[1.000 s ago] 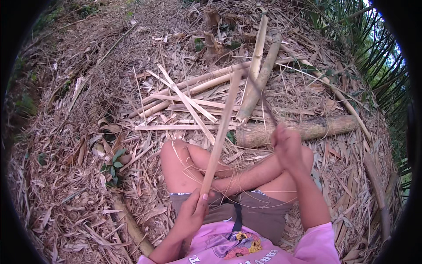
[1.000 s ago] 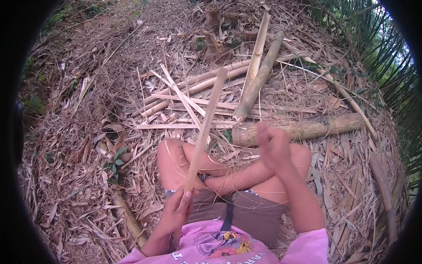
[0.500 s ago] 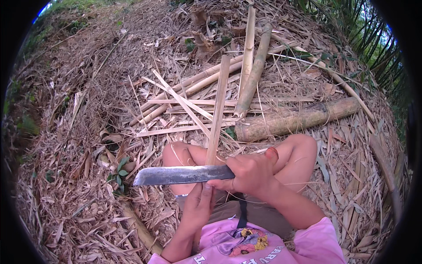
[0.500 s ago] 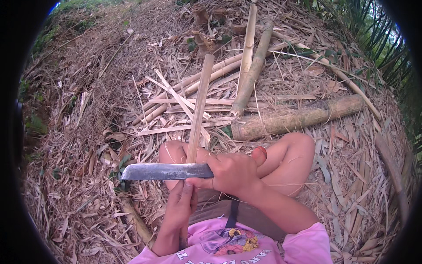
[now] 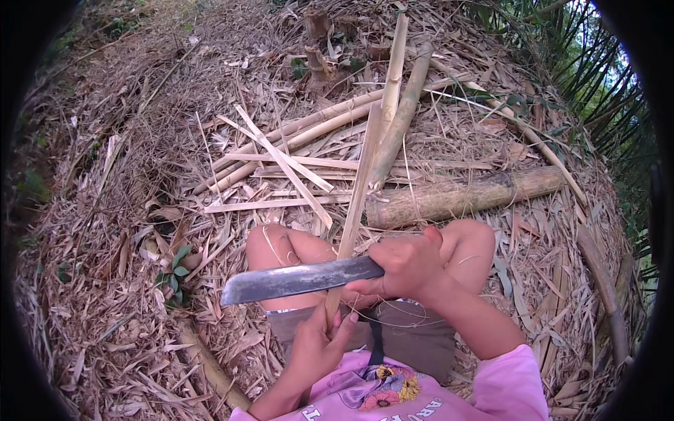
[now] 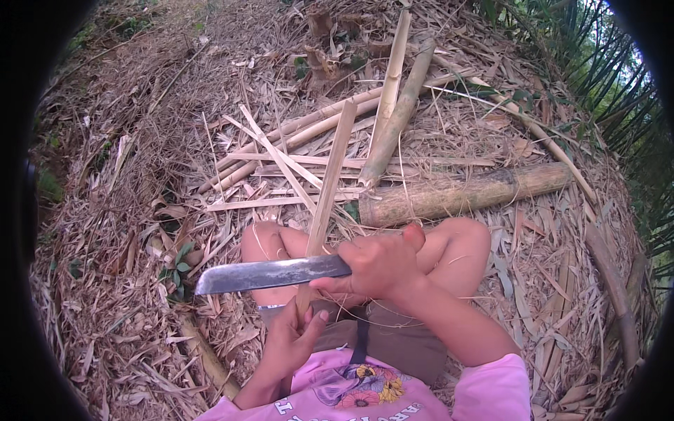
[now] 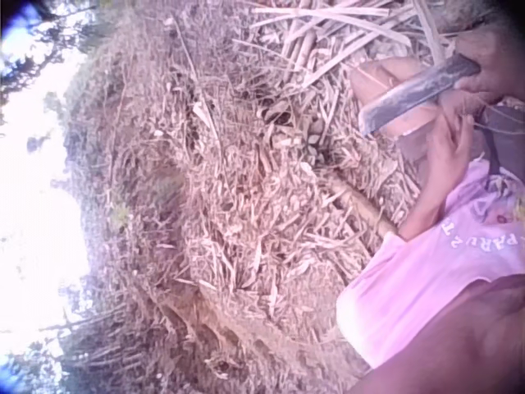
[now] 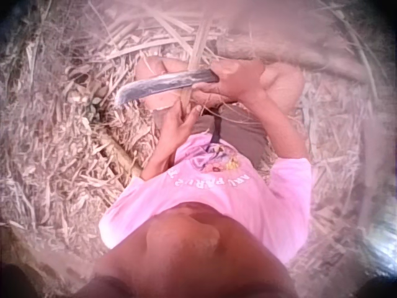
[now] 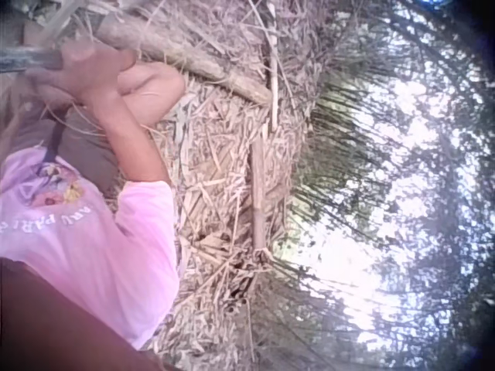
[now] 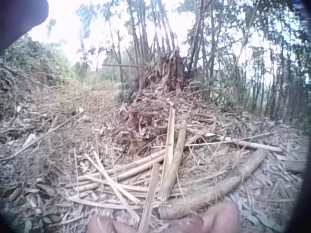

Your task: The person shaves a piece of bamboo using a knife. They peel away long thin strips and smooth the surface of the bamboo stalk.

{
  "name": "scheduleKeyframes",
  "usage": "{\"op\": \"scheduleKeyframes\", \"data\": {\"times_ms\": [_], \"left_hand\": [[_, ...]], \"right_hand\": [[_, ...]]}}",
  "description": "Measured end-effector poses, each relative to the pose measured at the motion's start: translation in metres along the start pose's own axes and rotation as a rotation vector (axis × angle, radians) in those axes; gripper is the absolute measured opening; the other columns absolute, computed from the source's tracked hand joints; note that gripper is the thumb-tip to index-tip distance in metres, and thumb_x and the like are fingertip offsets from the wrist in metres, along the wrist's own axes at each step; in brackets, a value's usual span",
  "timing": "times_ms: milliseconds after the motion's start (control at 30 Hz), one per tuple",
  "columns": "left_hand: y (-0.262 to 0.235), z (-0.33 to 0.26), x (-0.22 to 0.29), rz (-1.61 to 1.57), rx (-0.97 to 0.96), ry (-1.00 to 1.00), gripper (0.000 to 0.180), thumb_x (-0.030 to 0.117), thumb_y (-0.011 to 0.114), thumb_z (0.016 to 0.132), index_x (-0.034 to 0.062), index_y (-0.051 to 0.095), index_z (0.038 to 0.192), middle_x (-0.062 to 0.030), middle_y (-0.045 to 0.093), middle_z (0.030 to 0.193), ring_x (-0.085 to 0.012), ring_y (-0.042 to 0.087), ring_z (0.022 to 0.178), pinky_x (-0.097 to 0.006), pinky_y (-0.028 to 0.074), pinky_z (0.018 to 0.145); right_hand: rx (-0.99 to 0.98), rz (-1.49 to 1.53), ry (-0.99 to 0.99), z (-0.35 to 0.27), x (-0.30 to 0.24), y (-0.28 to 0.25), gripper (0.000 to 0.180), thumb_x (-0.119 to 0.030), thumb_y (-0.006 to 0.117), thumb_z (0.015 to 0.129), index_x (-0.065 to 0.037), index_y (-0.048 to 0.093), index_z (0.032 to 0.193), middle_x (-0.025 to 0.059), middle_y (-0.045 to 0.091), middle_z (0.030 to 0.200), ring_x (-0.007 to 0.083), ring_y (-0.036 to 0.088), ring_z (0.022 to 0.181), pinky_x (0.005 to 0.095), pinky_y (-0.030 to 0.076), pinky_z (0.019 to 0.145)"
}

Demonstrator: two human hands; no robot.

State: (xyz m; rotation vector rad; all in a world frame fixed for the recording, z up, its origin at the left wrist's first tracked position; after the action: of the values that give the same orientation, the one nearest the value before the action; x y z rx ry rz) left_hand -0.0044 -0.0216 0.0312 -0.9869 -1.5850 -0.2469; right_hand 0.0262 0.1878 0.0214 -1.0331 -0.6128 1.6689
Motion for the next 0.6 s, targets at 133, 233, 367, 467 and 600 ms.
{"op": "scheduleKeyframes", "data": {"times_ms": [133,233,367,467,600], "left_hand": [[-0.004,-0.001,0.007,-0.003,-0.019,-0.061,0.022,0.016,0.068,0.093,0.0027,0.056,0.106,0.0066,0.045,0.072,-0.0034,0.039,0.061,-0.022,0.033,0.053],[-0.006,-0.001,-0.002,0.042,-0.022,-0.028,0.019,0.015,0.068,0.092,0.0031,0.055,0.101,0.0068,0.045,0.071,-0.0031,0.04,0.061,-0.022,0.033,0.053],[-0.009,-0.014,-0.011,-0.022,-0.046,-0.101,0.018,0.015,0.068,0.092,0.0031,0.055,0.09,0.0041,0.048,0.067,-0.0036,0.043,0.061,-0.023,0.037,0.052],[-0.021,-0.058,-0.051,-0.066,-0.127,-0.214,0.021,0.016,0.069,0.092,0.0022,0.056,0.084,0.0013,0.052,0.061,-0.0043,0.047,0.059,-0.025,0.04,0.052],[-0.019,-0.031,-0.049,-0.231,-0.05,-0.309,0.025,0.027,0.057,0.1,0.0065,0.054,0.086,0.0043,0.045,0.063,-0.0044,0.038,0.054,-0.023,0.031,0.047]], "right_hand": [[-0.038,-0.022,-0.036,0.004,0.018,0.006,0.063,-0.07,0.068,0.071,-0.01,0.055,0.059,0.006,0.055,0.056,0.0232,0.061,0.049,0.0359,0.044,0.047],[-0.029,-0.041,-0.07,-0.003,0.031,0.012,0.062,-0.07,0.068,0.071,-0.01,0.055,0.06,0.0053,0.055,0.056,0.0221,0.061,0.05,0.0375,0.044,0.049],[-0.12,-0.18,-0.103,-0.002,0.043,-0.004,0.056,-0.061,0.066,0.081,-0.009,0.061,0.063,0.0084,0.061,0.059,0.0245,0.064,0.053,0.0361,0.052,0.055],[0.06,-0.014,1.027,-0.007,0.163,-0.039,0.059,-0.046,0.052,0.099,0.005,0.057,0.069,0.0149,0.052,0.055,0.0232,0.049,0.052,0.0431,0.041,0.055],[0.098,0.117,0.788,-0.033,0.119,-0.05,0.064,-0.051,0.051,0.1,0.004,0.055,0.069,0.0118,0.046,0.056,0.0179,0.04,0.054,0.0385,0.037,0.053]]}}
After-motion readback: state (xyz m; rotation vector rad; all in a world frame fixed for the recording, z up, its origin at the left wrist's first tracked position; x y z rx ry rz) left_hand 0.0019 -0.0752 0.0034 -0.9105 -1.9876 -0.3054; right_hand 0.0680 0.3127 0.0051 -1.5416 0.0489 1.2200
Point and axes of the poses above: each hand's wrist, its own z-axis towards the middle knuckle, its own y-axis out of the palm, x = y × z, the point moved 1 cm from there along z, towards the middle knuckle
